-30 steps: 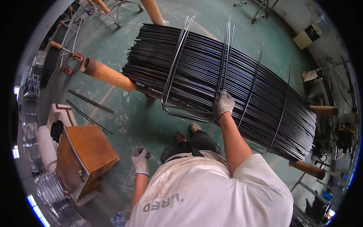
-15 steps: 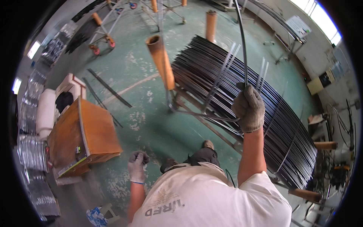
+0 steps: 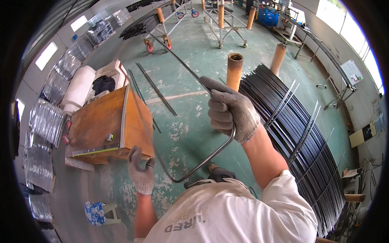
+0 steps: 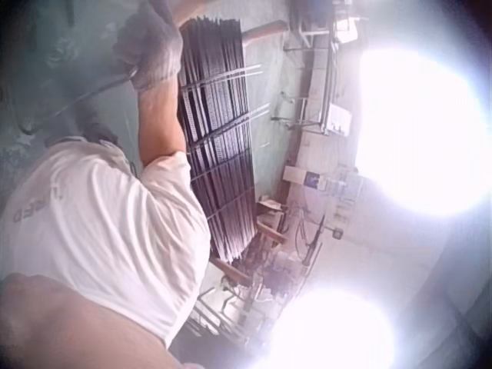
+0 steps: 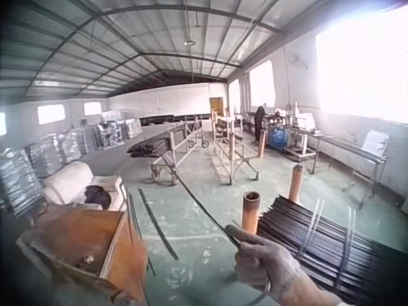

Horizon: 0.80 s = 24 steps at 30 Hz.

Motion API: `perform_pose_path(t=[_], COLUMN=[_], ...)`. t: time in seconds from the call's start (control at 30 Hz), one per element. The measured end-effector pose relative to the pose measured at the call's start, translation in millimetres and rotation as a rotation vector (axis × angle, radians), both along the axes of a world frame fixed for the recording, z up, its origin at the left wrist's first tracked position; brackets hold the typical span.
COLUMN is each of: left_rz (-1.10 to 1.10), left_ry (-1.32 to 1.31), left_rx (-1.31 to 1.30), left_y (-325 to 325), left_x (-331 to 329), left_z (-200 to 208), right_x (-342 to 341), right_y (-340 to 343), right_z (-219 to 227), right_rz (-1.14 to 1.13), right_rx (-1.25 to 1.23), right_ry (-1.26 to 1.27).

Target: The person feeds long metal rods into a bending machine, measures them on a wooden workbench, and manually bends them into U-shaped pieces. The person stacks the finished pieces on a rack.

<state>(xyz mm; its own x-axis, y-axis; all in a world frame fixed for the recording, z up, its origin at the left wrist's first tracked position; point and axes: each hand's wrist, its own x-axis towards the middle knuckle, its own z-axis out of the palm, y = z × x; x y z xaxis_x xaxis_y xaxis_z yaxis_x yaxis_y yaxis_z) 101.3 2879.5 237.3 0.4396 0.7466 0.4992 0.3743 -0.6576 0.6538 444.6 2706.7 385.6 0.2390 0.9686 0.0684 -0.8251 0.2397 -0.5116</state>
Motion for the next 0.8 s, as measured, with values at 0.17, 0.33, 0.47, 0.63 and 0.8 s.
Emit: perform_pose_path(t=[0.17, 0.33, 0.47, 0.63, 0.8], left_rz=[-0.477, -0.638, -0.626, -0.764, -1.032], left_ry=[-0.037, 0.084, 0.078, -0.1, -0.307], left_rx=[-0.589, -0.914, -0.76, -0.983, -1.041], left_y=[-7.7, -39.9, -36.4, -29.4, -19.9], left_x=[4.3, 24.2, 67.2, 104.2, 109.6], left_z=[-53.5, -73.8, -36.2, 6.2, 19.5], right_x=[2.5, 12.6, 32.0, 64.0, 101.1], right_y=[76.2, 167.7, 224.5, 277.5, 295.3], right_z=[-8.1, -19.1, -33.7, -35.0, -24.5], right_rz=[0.203, 0.011, -0.167, -0.273, -0.405], right_rx=[0.006, -0.185, -0.192, -0.11, -0.071], right_ry=[0.184, 0.309, 0.43, 0.643, 0.487])
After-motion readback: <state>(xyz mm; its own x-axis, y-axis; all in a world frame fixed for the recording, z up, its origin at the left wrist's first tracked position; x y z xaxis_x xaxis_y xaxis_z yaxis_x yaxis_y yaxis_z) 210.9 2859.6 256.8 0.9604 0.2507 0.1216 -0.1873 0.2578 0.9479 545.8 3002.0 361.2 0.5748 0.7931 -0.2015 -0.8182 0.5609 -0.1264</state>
